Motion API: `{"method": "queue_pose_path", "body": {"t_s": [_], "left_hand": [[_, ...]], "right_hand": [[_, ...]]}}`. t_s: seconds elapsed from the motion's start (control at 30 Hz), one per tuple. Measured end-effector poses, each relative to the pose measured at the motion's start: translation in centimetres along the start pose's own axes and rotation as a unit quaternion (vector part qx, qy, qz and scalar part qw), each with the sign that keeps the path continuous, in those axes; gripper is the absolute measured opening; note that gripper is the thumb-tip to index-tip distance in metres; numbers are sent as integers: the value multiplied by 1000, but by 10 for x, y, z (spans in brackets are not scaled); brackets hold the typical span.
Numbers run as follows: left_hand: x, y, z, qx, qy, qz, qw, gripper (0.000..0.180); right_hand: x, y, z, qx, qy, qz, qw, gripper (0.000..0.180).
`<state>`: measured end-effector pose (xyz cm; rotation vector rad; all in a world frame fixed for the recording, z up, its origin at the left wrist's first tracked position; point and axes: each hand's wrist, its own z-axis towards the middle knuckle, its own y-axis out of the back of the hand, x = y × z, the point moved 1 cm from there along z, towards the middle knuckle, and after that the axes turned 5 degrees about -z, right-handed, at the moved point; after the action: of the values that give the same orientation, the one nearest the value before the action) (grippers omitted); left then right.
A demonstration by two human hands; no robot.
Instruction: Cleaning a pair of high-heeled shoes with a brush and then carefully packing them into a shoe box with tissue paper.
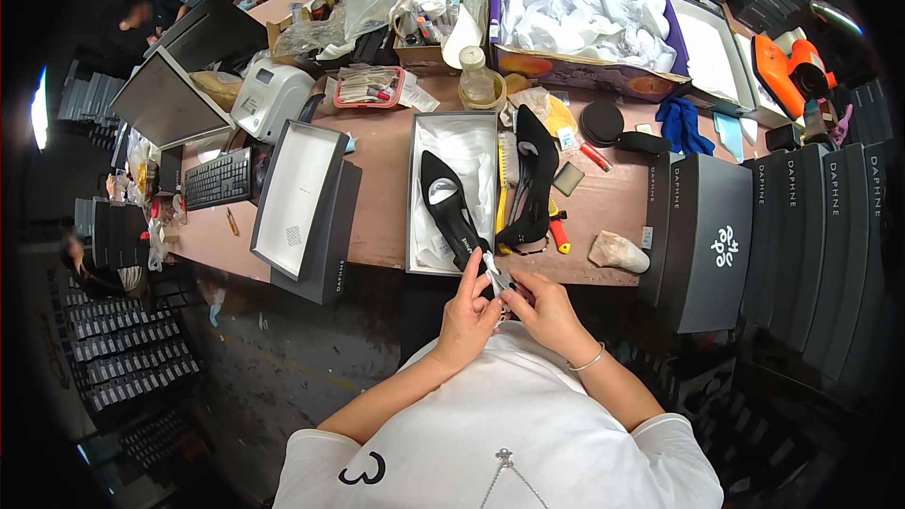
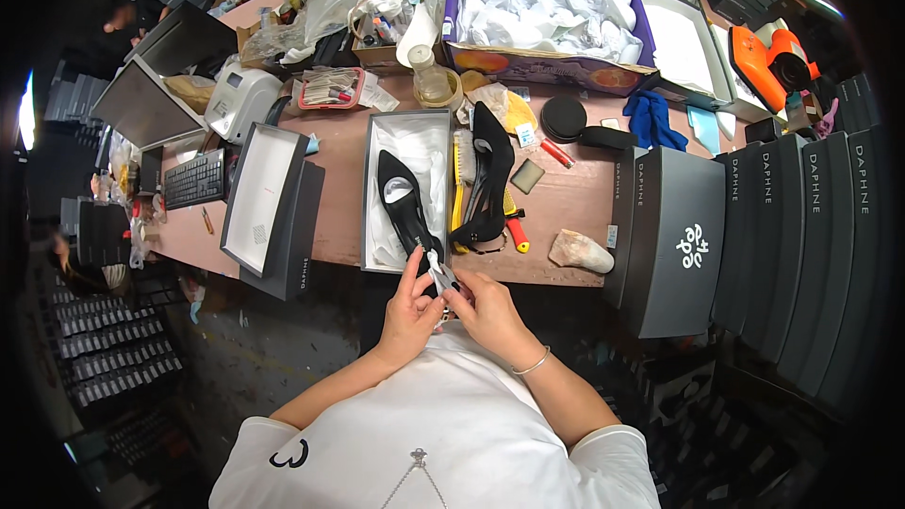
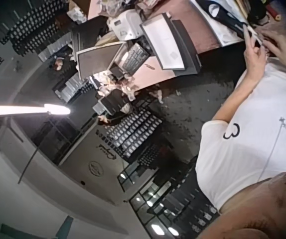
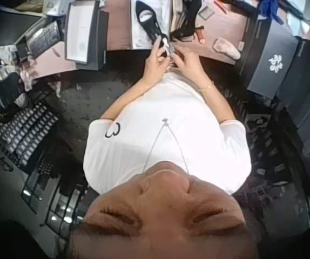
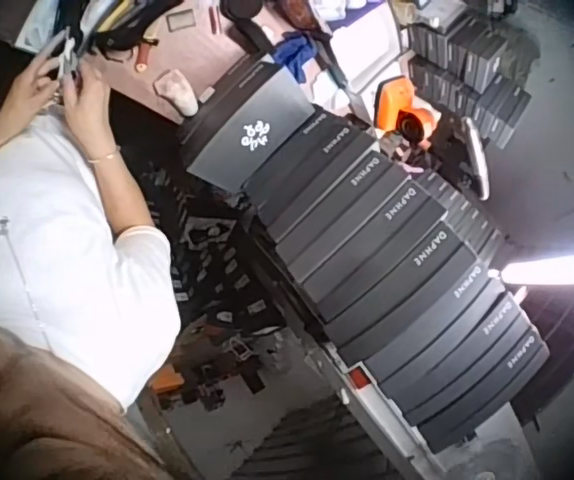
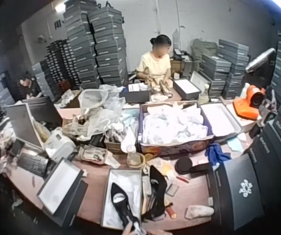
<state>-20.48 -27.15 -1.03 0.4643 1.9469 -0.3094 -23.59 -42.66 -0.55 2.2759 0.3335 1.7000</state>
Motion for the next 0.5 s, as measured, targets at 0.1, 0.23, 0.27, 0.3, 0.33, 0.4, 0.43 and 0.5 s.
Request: {"method": "queue_pose_path", "body": {"t_s": [0.1, 0.23, 0.27, 0.3, 0.33, 0.4, 0.43, 0.5], "left_hand": [[1, -1, 0, 0, -2, 3, 1000, 78], [2, -2, 1, -4, -7, 13, 1000, 78], [2, -3, 1, -5, -7, 15, 1000, 79], [2, -3, 1, -6, -14, 21, 1000, 79], [2, -3, 1, -6, -20, 28, 999, 79], [3, -4, 2, -8, -26, 47, 999, 80], [4, -3, 2, -9, -26, 58, 998, 80], [5, -3, 3, -11, -33, 82, 996, 80]], "right_hand": [[1, 1, 0, -4, -2, -8, 1000, 33], [2, 3, -1, -14, -4, -15, 1000, 34], [1, 3, -1, -15, -4, -14, 1000, 34], [2, 3, -1, -13, -5, -14, 1000, 33], [3, 4, 0, -12, -5, -14, 1000, 33], [3, 5, 1, -7, -2, -19, 1000, 33], [2, 5, 2, -4, 1, -24, 1000, 33], [3, 6, 4, -1, 4, -31, 1000, 32]]}}
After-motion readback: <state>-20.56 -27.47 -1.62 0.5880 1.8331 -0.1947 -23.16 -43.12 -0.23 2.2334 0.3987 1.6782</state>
